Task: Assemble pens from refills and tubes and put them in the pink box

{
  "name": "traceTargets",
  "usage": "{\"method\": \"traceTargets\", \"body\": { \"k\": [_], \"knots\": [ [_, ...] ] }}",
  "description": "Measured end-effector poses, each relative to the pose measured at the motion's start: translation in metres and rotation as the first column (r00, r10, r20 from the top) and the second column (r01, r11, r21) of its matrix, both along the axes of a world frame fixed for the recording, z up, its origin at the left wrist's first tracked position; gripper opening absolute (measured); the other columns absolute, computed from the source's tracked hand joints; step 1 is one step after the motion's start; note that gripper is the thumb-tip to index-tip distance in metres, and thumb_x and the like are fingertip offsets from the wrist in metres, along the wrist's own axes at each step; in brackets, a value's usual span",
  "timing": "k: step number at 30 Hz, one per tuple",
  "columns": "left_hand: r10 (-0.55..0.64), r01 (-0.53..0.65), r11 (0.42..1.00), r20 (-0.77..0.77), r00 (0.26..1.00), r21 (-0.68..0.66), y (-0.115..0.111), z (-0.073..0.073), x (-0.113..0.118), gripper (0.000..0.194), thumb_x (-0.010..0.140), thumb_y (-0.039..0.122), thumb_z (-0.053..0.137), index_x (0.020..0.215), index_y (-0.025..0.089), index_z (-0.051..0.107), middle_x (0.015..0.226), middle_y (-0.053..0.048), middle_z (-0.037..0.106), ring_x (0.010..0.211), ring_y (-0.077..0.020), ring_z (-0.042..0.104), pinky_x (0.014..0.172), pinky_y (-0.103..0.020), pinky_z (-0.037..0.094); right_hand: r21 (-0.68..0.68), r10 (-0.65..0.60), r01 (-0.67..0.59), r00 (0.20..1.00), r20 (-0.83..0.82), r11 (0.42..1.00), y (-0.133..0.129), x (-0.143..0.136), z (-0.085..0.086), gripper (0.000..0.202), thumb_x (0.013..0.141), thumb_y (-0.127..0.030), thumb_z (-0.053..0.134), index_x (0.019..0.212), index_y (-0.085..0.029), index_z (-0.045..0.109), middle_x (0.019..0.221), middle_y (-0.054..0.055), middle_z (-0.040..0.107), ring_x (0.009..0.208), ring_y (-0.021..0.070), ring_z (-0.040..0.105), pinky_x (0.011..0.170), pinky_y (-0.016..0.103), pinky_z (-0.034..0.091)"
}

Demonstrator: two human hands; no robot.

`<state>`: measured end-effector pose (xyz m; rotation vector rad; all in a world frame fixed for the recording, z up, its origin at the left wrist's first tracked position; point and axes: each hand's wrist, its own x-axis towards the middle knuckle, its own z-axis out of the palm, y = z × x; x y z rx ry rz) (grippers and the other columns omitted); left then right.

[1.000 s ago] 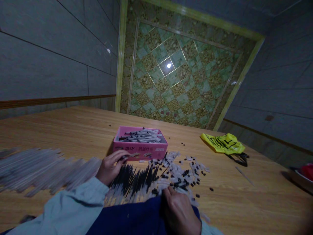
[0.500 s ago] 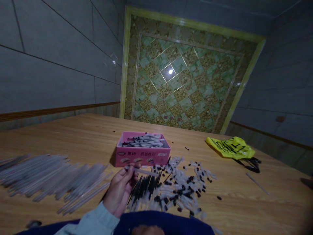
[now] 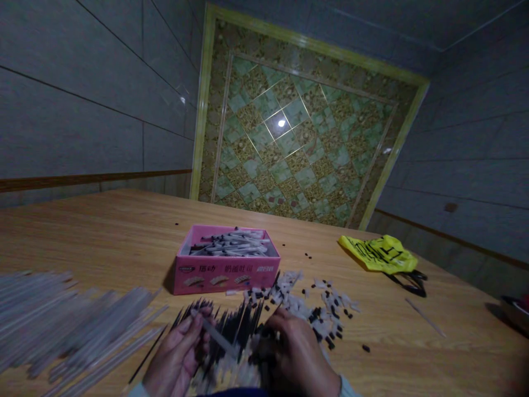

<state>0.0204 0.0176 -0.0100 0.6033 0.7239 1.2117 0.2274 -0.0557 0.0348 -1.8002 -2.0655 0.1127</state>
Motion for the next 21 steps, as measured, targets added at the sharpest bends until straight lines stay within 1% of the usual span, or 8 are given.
{"method": "traceTargets", "body": {
  "k": [3, 6, 8, 12, 14, 16, 18, 21],
  "knots": [
    [-0.025, 0.024, 1.000, -0.010, 1.000, -0.020, -0.001, 0.000, 0.005, 0.026, 0.062, 0.005, 0.073, 0.086, 0.013, 0.067, 0.072, -0.002, 0.068, 0.058, -0.0081, 0.061, 0.054, -0.015, 0.053, -0.068, 0.032, -0.026, 0.995, 0.091, 0.997, 0.009, 0.010, 0.000, 0.014, 0.068, -0.014, 0.057, 0.075, -0.022, 0.065, 0.082, 0.001, 0.062, 0.073, 0.0157, 0.059, 0.059, 0.022, 0.036],
    [-0.054, 0.053, 0.998, -0.024, 0.998, -0.031, 0.002, 0.003, 0.005, 0.024, 0.063, 0.001, 0.070, 0.084, 0.011, 0.067, 0.072, -0.005, 0.068, 0.059, -0.0095, 0.063, 0.055, -0.016, 0.054, -0.078, 0.078, -0.066, 0.983, 0.166, 0.995, 0.009, 0.005, -0.003, 0.009, 0.072, -0.020, 0.055, 0.073, -0.021, 0.064, 0.077, 0.001, 0.061, 0.067, 0.0141, 0.057, 0.055, 0.022, 0.033],
    [-0.065, 0.064, 0.998, -0.027, 0.998, -0.025, 0.005, 0.005, 0.004, 0.021, 0.064, 0.001, 0.069, 0.082, 0.011, 0.066, 0.074, -0.006, 0.069, 0.060, -0.0108, 0.064, 0.056, -0.018, 0.055, -0.071, 0.096, -0.083, 0.973, 0.208, 0.994, 0.008, 0.000, -0.004, 0.010, 0.075, -0.021, 0.054, 0.070, -0.020, 0.063, 0.075, 0.001, 0.061, 0.065, 0.0134, 0.055, 0.054, 0.023, 0.031],
    [-0.054, 0.053, 0.998, -0.013, 0.998, -0.014, 0.009, 0.006, 0.002, 0.020, 0.063, 0.003, 0.071, 0.079, 0.014, 0.065, 0.072, -0.003, 0.068, 0.064, -0.0117, 0.065, 0.059, -0.018, 0.055, -0.074, 0.136, -0.122, 0.966, 0.220, 0.990, 0.011, -0.008, -0.004, 0.010, 0.076, -0.018, 0.053, 0.076, -0.020, 0.062, 0.083, 0.002, 0.063, 0.076, 0.0147, 0.056, 0.060, 0.022, 0.034],
    [-0.059, 0.059, 0.998, -0.004, 0.998, -0.024, 0.009, 0.005, 0.002, 0.020, 0.061, 0.007, 0.074, 0.077, 0.014, 0.064, 0.071, -0.003, 0.068, 0.063, -0.0124, 0.065, 0.059, -0.019, 0.055, -0.107, 0.123, -0.100, 0.962, 0.243, 0.989, 0.014, -0.011, -0.004, 0.009, 0.077, -0.018, 0.052, 0.077, -0.019, 0.062, 0.085, 0.003, 0.065, 0.079, 0.0165, 0.057, 0.061, 0.023, 0.035],
    [-0.068, 0.068, 0.997, -0.009, 0.998, -0.046, 0.007, 0.006, 0.001, 0.024, 0.057, 0.013, 0.078, 0.076, 0.014, 0.063, 0.069, -0.003, 0.068, 0.060, -0.0129, 0.065, 0.054, -0.019, 0.055, -0.142, 0.098, -0.065, 0.967, 0.237, 0.988, 0.016, -0.013, -0.005, 0.009, 0.075, -0.016, 0.053, 0.079, -0.019, 0.061, 0.086, 0.004, 0.065, 0.078, 0.0173, 0.059, 0.060, 0.023, 0.035],
    [-0.071, 0.070, 0.995, -0.018, 0.997, -0.074, 0.005, 0.009, 0.000, 0.030, 0.054, 0.017, 0.080, 0.077, 0.015, 0.062, 0.070, -0.003, 0.069, 0.056, -0.0130, 0.064, 0.050, -0.020, 0.054, -0.150, 0.069, -0.042, 0.981, 0.181, 0.988, 0.016, -0.014, -0.008, 0.012, 0.073, -0.013, 0.053, 0.081, -0.019, 0.060, 0.087, 0.003, 0.065, 0.077, 0.0164, 0.060, 0.059, 0.021, 0.036],
    [-0.065, 0.063, 0.995, -0.020, 0.998, -0.079, 0.004, 0.011, -0.004, 0.035, 0.052, 0.020, 0.081, 0.079, 0.018, 0.059, 0.071, -0.002, 0.068, 0.051, -0.0115, 0.061, 0.043, -0.020, 0.051, -0.093, 0.008, 0.000, 0.996, 0.088, 0.996, 0.014, -0.011, -0.012, 0.011, 0.078, -0.015, 0.049, 0.082, -0.019, 0.059, 0.086, 0.003, 0.063, 0.077, 0.0152, 0.059, 0.061, 0.020, 0.037]
  ]
}}
